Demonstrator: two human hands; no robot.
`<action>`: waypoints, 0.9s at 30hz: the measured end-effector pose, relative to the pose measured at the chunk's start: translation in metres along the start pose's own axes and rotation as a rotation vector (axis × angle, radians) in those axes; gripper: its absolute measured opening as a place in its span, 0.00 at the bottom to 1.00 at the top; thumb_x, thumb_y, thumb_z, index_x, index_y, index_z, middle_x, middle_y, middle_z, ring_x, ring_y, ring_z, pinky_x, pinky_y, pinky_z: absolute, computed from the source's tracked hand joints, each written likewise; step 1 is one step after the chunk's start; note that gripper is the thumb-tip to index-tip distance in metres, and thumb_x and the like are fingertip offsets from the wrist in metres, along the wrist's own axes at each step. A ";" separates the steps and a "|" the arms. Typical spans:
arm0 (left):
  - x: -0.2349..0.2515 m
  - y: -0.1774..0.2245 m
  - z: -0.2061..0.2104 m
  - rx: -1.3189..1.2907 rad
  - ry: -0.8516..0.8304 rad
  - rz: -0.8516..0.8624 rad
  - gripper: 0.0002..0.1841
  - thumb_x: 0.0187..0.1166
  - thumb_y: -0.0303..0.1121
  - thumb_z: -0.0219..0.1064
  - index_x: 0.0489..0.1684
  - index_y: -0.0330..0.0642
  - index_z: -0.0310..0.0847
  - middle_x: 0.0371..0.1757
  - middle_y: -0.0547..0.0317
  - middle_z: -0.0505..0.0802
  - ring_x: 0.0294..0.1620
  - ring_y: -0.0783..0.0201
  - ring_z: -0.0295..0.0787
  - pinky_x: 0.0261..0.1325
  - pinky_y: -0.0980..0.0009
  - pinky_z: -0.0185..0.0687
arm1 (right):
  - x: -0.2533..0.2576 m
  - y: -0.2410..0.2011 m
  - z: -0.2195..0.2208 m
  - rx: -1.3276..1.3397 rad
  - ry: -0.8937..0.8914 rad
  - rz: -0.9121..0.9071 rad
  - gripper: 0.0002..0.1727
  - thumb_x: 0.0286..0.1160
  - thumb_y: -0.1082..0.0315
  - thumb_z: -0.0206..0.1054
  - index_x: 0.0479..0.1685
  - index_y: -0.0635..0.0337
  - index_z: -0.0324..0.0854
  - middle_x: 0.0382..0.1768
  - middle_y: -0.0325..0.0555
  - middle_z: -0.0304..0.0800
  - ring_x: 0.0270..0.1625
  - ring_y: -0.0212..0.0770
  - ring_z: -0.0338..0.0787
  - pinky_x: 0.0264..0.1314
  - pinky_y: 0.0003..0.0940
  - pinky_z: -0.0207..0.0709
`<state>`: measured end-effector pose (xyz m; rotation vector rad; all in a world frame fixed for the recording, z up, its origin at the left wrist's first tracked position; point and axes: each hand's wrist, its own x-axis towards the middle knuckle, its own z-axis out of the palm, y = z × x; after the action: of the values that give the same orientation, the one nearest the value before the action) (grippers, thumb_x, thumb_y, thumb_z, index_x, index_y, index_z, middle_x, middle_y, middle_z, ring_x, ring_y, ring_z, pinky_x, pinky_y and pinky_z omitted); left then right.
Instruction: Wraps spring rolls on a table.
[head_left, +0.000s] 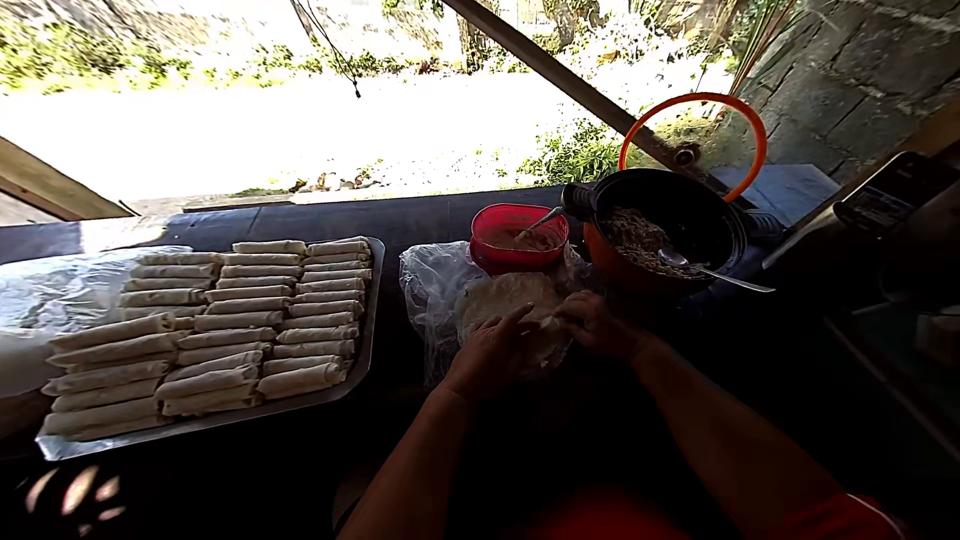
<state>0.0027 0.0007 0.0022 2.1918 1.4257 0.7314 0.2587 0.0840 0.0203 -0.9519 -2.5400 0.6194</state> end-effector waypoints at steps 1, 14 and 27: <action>0.001 -0.001 0.000 0.001 -0.009 -0.002 0.35 0.78 0.35 0.63 0.90 0.59 0.62 0.66 0.82 0.92 0.72 0.73 0.83 0.85 0.51 0.65 | 0.000 0.001 0.000 -0.012 0.009 0.007 0.14 0.83 0.60 0.63 0.54 0.53 0.92 0.55 0.42 0.93 0.66 0.39 0.87 0.76 0.35 0.76; 0.004 0.002 0.000 0.072 -0.071 -0.050 0.35 0.79 0.35 0.58 0.91 0.68 0.59 0.68 0.88 0.90 0.68 0.73 0.83 0.81 0.55 0.65 | -0.001 -0.022 0.018 -0.160 0.272 0.039 0.16 0.79 0.51 0.67 0.46 0.51 0.92 0.42 0.37 0.95 0.53 0.37 0.91 0.63 0.36 0.83; 0.005 0.002 -0.003 0.012 -0.087 -0.100 0.37 0.79 0.39 0.61 0.93 0.64 0.56 0.65 0.81 0.92 0.71 0.71 0.82 0.86 0.53 0.61 | -0.001 -0.035 0.055 -0.231 0.437 -0.160 0.12 0.79 0.69 0.62 0.52 0.52 0.90 0.48 0.41 0.96 0.57 0.38 0.94 0.65 0.37 0.86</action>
<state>0.0042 0.0047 0.0070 2.1166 1.4874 0.5869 0.2150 0.0441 -0.0081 -0.8356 -2.2873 0.0575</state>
